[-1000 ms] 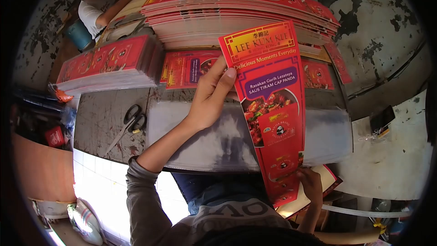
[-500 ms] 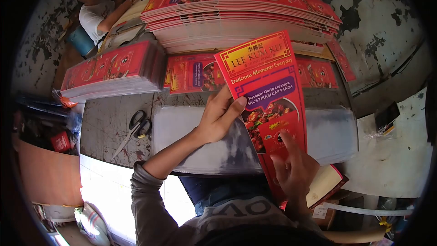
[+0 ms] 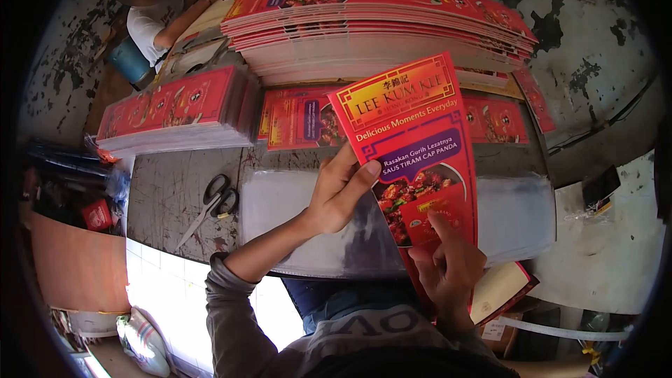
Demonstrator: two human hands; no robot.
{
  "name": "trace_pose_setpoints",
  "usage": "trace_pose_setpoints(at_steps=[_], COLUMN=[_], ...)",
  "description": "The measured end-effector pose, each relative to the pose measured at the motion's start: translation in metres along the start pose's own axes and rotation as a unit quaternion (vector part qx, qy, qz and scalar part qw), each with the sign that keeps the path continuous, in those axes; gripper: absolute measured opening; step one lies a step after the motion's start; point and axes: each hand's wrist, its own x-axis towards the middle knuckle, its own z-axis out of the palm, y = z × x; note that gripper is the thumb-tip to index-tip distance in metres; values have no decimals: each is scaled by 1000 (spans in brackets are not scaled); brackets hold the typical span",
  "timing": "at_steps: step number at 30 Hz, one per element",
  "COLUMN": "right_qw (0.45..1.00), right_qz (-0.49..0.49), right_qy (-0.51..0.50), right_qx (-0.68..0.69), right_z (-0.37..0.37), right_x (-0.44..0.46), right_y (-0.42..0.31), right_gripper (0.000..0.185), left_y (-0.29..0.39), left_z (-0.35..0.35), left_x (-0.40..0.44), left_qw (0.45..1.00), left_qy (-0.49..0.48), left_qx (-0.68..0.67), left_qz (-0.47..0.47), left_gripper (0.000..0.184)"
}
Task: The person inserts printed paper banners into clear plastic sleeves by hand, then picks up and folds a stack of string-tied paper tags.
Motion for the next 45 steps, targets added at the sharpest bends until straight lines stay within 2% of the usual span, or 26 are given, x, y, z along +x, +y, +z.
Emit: trace_pose_setpoints(at_steps=[2, 6, 8, 17, 21, 23, 27, 29, 32, 36, 38, 42, 45], right_qw=[994, 999, 994, 996, 992, 997, 995, 996, 997, 994, 998, 998, 999], right_qz=[-5, 13, -5, 17, 27, 22, 15, -25, -3, -9, 7, 4, 12], right_qy=[90, 37, 107, 77, 103, 63, 79, 70, 57, 94, 47, 61, 36], right_qx=[64, 15, 31, 47, 68, 47, 63, 45, 59, 50, 50, 29, 27], right_z=[1, 6, 7, 12, 12, 13, 14, 16, 13, 17, 14, 14, 19], right_x=[-6, -1, -3, 2, 0, 2, 0, -1, 2, 1, 3, 2, 2], right_y=[1, 1, 1, 0, -3, -2, -4, -1, -8, -7, -8, -9, -9], right_gripper=[35, 31, 29, 28, 28, 36, 34, 33, 33, 33, 33, 36, 39], left_y=[-1, 1, 1, 3, 3, 3, 5, 5, 3, 1, 1, -1, -5], left_z=[-1, -1, -1, 0, -1, 0, -1, -1, -2, -1, -1, 0, -1], left_x=[0, 0, -1, 0, -1, -1, -1, -2, -3, -1, -2, -1, -3], left_qw=[1000, 1000, 1000, 1000, 1000, 1000, 1000, 1000, 1000, 1000, 1000, 1000, 999], left_qy=[6, -1, 2, 7, 7, 6, 8, 6, 1, 13, 14, 21, 24], left_qx=[-2, 5, 5, 10, 8, 7, 13, 19, 17, 15, 13, 14, 16], left_qz=[1, -2, -2, 2, -2, -8, -5, -11, -21, 9, 15, 18, 27], left_gripper=[33, 33, 33, 33, 32, 32, 32, 31, 32, 32, 32, 32, 32])
